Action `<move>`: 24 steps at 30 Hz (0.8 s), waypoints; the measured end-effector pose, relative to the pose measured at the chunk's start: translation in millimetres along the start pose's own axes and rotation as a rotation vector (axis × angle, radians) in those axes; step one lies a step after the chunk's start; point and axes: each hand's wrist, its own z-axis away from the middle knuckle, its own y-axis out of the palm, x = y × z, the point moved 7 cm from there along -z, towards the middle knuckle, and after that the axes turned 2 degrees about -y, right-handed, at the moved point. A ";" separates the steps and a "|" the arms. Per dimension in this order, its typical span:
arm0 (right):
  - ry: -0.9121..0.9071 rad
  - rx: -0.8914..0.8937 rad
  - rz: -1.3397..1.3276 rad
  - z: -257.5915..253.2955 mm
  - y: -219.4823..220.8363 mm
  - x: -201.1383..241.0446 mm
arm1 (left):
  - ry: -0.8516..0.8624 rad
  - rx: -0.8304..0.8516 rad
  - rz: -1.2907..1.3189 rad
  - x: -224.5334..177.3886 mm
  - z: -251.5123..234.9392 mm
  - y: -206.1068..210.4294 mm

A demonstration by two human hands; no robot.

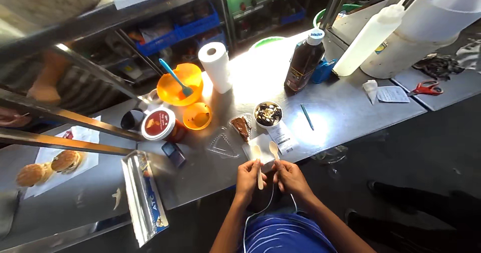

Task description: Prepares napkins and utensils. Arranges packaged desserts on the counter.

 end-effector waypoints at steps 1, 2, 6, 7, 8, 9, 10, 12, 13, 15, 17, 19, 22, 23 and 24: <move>0.023 0.029 -0.007 -2.8 1.0 -0.5 | -0.014 0.018 -0.021 1.0 -0.9 1.5; 0.052 0.059 -0.008 -5.1 2.7 -0.4 | -0.024 0.032 -0.037 2.2 -1.7 3.4; 0.126 0.107 -0.011 -21.0 8.8 11.6 | -0.011 0.024 -0.055 0.9 -11.3 11.6; 0.133 0.115 -0.006 -26.4 10.5 13.6 | -0.008 0.011 -0.055 0.7 -13.2 12.9; 0.137 0.126 0.007 -31.8 12.2 15.2 | -0.007 0.001 -0.053 0.8 -14.8 13.6; 0.146 0.139 0.036 -36.3 13.2 15.6 | -0.005 -0.008 -0.050 1.7 -16.1 13.7; 0.163 0.141 0.067 -39.3 13.3 14.0 | -0.006 -0.016 -0.046 3.4 -16.3 13.0; 0.173 0.127 0.120 -40.6 11.4 11.2 | -0.009 -0.022 -0.020 5.3 -15.1 11.0; 0.162 0.116 0.135 -39.4 10.0 10.5 | -0.011 -0.019 -0.002 5.9 -14.4 9.6; 0.130 0.092 0.139 -36.8 8.0 9.5 | -0.012 -0.012 0.028 7.1 -14.1 7.1; 0.105 0.082 0.130 -36.8 7.4 9.0 | -0.022 -0.005 0.045 9.4 -14.7 6.0; 0.101 0.069 0.162 -41.6 7.1 9.2 | -0.030 -0.002 0.046 9.3 -14.3 6.7; 0.122 0.040 0.307 -54.1 3.2 9.5 | -0.044 -0.006 0.052 7.6 -15.9 8.6; 0.130 0.028 0.366 -57.5 0.9 8.7 | -0.053 -0.005 0.053 7.3 -16.4 9.6; 0.137 0.013 0.416 -59.6 -1.4 8.6 | -0.070 0.000 0.051 7.2 -16.3 10.8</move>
